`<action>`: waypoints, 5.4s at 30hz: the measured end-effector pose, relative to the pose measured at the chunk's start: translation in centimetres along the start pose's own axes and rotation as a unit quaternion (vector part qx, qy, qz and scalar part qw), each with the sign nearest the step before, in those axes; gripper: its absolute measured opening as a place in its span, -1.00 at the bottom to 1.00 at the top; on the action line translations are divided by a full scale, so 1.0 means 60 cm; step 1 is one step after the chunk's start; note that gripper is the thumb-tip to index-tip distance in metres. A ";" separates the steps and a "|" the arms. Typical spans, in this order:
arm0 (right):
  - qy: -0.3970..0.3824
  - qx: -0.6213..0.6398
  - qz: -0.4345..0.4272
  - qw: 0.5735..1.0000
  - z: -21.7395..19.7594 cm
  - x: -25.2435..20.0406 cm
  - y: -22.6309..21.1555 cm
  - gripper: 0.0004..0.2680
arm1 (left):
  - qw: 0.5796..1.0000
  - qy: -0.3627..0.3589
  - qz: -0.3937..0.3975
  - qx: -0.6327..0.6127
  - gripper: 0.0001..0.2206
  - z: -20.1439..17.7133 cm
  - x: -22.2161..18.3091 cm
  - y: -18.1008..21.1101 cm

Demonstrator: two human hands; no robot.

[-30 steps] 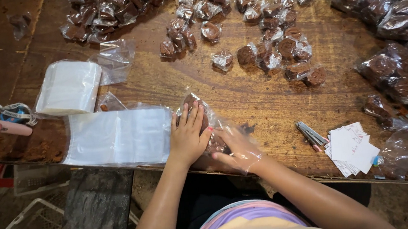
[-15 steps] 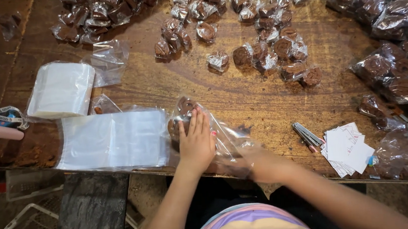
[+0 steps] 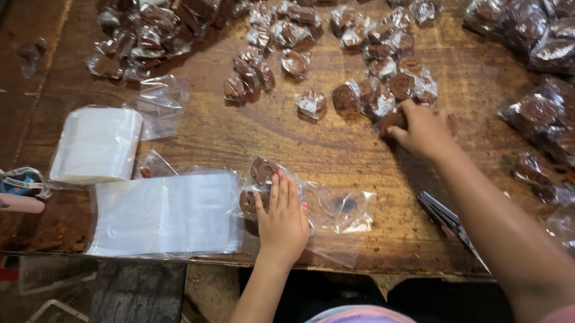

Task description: Packing individually wrapped small cakes into larger plastic bags, adding a label, and sealing them with tape.

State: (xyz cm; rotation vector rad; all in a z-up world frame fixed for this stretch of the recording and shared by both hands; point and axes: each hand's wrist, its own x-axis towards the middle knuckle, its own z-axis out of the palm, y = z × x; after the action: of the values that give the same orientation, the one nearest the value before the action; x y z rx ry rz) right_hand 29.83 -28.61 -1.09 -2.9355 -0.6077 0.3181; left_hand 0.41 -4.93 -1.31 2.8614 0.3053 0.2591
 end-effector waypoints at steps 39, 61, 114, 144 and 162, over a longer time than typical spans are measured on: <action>-0.083 0.072 -0.018 0.994 -0.057 -0.195 -0.138 -0.53 | 0.977 -0.035 0.199 -0.071 -0.66 -0.011 -0.037 0.147; -0.184 0.526 0.041 0.829 0.098 -0.267 -0.206 -0.83 | 0.954 0.022 0.153 -0.256 -0.32 -0.043 -0.020 0.083; -0.239 0.497 -0.082 0.830 -0.135 -0.262 -0.295 -0.51 | 0.980 -0.155 0.125 0.030 -0.05 -0.070 0.048 0.021; 0.039 0.051 -0.024 0.998 -0.027 -0.352 0.141 -0.82 | 0.976 -0.162 0.123 0.079 -0.14 -0.054 0.046 0.046; -0.032 0.241 0.180 0.953 -0.022 -0.419 0.155 -0.79 | 0.957 -0.255 0.120 -0.072 -0.23 -0.114 0.035 0.038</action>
State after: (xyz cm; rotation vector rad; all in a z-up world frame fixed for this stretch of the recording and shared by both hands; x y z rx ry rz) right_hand 11.08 -47.37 3.13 -2.5438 0.0185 0.5149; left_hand 1.49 -5.03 6.11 2.6897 -0.1553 -0.3983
